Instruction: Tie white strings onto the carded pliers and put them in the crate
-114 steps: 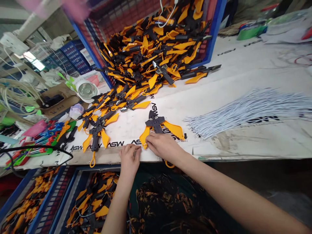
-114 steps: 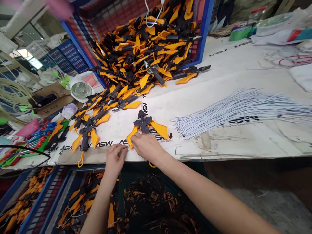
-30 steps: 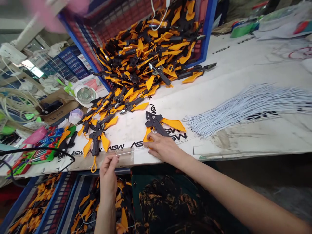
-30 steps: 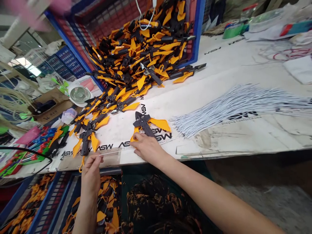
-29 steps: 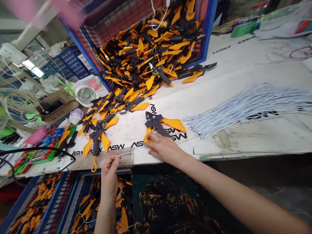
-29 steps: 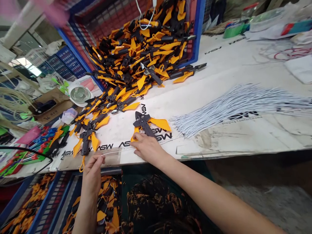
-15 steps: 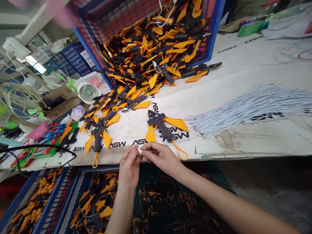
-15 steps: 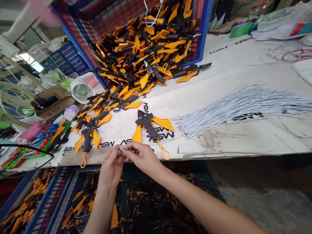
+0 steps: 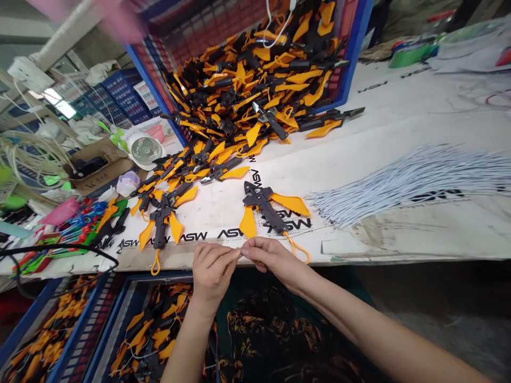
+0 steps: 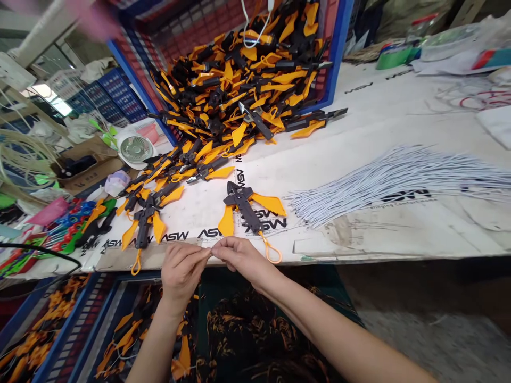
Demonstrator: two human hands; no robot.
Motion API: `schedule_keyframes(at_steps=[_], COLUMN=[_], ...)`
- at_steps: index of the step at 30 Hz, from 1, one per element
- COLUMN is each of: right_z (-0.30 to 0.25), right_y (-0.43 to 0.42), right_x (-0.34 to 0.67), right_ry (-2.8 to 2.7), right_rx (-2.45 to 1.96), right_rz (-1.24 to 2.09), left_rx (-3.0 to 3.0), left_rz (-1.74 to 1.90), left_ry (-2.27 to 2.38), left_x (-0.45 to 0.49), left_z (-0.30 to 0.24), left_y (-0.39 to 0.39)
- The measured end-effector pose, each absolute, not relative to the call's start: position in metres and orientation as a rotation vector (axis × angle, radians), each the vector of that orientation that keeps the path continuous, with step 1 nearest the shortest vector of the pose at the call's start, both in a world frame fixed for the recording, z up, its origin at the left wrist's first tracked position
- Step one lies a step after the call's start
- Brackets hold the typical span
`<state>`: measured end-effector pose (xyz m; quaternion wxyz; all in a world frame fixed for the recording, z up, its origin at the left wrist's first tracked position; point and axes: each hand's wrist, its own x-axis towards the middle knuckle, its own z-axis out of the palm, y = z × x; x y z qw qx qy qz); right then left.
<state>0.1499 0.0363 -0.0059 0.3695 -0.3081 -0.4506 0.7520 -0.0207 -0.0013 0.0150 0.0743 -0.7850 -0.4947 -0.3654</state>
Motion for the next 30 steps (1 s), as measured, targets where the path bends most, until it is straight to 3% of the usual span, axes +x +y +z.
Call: schedule_keyframes(at_steps=[4,8,10,13,16,19,23,30], right_z=[-0.006,-0.004,-0.002,0.003,0.008,0.008,-0.003,-0.019], right_y=[0.03,0.03,0.034,0.043,0.054,0.061,0.061,0.045], right_x=[0.149,0.156,0.161,0.169,0.175,0.177,0.17,0.163], right_ry=[-1.217,-1.662,-1.868,-1.973,-1.903,-1.816,-1.64,-1.629], right_rx=[-0.741,-0.744,-0.718,-0.772,-0.858,-0.787,-0.841,-0.939], right_rz=[1.789,1.237,0.993,0.957,1.312,1.622,1.656,1.268], left_rx=[-2.195,-2.228,-2.25,-2.402,-2.662,-2.813,-2.656,-2.361], left_rz=[-1.74,-2.475,-2.581,-2.108,-1.493,-1.194,-1.244,-1.42], left_ry=[-1.908,-2.554,-2.718,-2.575,-2.012,-1.634,-1.706,-2.063], left_x=[-0.006,-0.001,-0.003,-0.007,-0.012,-0.014,-0.008,0.016], left_z=[0.004,0.0,0.003,0.013,0.027,0.036,0.031,0.009], left_y=[-0.005,-0.002,0.001,0.005,0.009,0.014,0.016,0.005])
